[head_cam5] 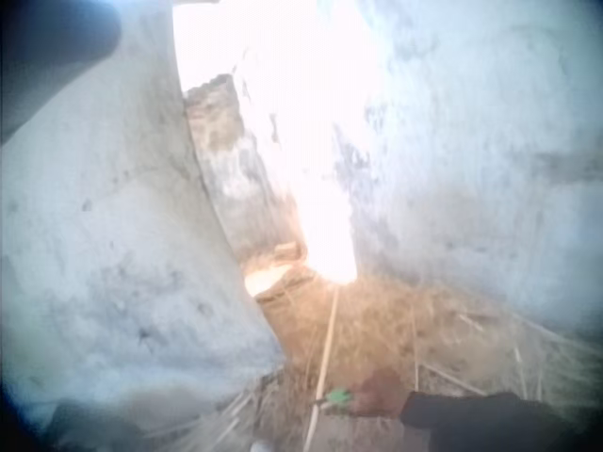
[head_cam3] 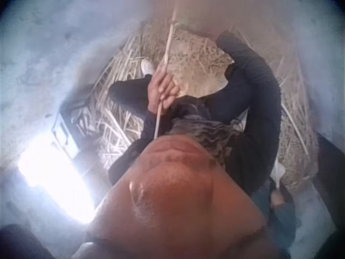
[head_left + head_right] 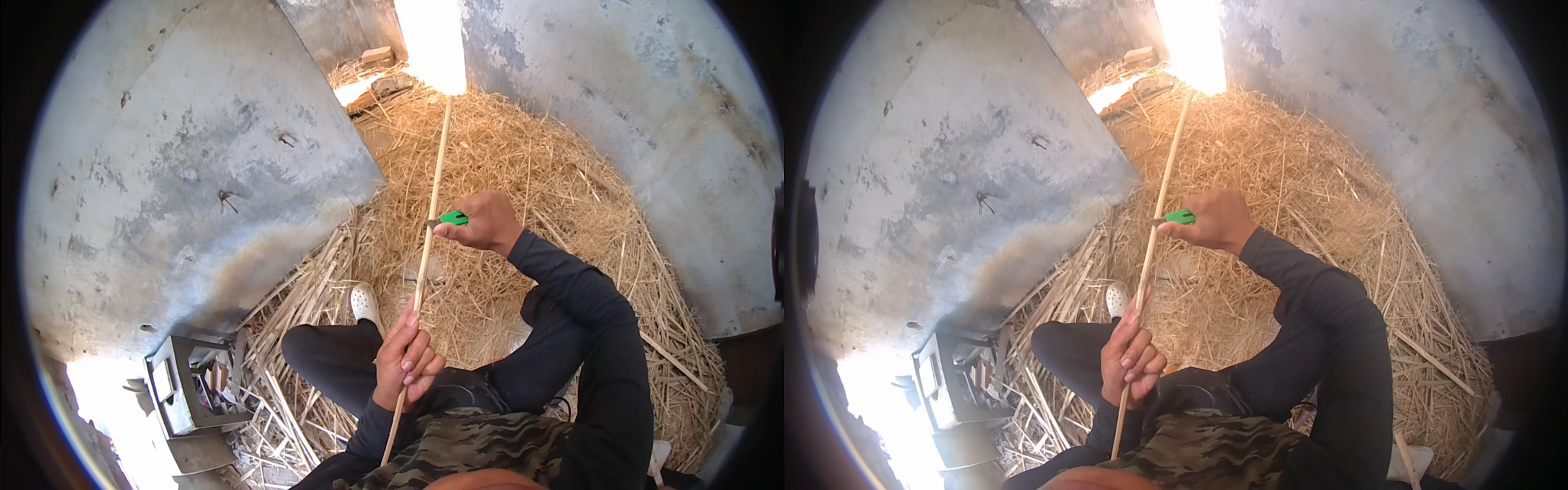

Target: The person sits on a bed of straw and uses a green utility knife to shave the surface of a long, thin wooden stick. They hold the stick with their left hand and scrape along its length with the knife in their right hand, repeating the motion to smooth the wood.

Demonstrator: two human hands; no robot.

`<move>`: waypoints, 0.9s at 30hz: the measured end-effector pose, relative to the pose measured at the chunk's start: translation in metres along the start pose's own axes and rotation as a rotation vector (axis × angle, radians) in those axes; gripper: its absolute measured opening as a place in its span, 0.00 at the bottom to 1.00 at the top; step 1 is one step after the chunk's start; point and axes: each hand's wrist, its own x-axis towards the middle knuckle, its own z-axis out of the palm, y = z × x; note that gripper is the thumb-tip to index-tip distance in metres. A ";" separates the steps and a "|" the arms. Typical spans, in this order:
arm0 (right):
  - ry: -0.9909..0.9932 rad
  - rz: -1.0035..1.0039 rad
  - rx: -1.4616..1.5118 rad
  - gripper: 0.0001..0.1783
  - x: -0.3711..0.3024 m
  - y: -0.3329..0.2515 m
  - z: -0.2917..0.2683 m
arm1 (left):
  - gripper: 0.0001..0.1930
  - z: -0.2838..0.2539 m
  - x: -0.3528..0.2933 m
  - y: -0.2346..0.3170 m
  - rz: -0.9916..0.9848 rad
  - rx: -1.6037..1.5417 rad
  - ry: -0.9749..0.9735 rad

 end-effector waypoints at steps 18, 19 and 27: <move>0.193 0.313 -0.235 0.43 0.033 0.085 -0.035 | 0.23 -0.012 -0.053 -0.011 -0.189 0.036 -0.030; 0.189 0.418 -0.255 0.42 0.035 0.102 -0.040 | 0.23 -0.016 -0.056 -0.012 -0.205 0.015 -0.035; 0.134 0.876 0.023 0.44 -0.010 0.177 -0.068 | 0.24 -0.053 -0.064 0.009 0.066 0.639 0.072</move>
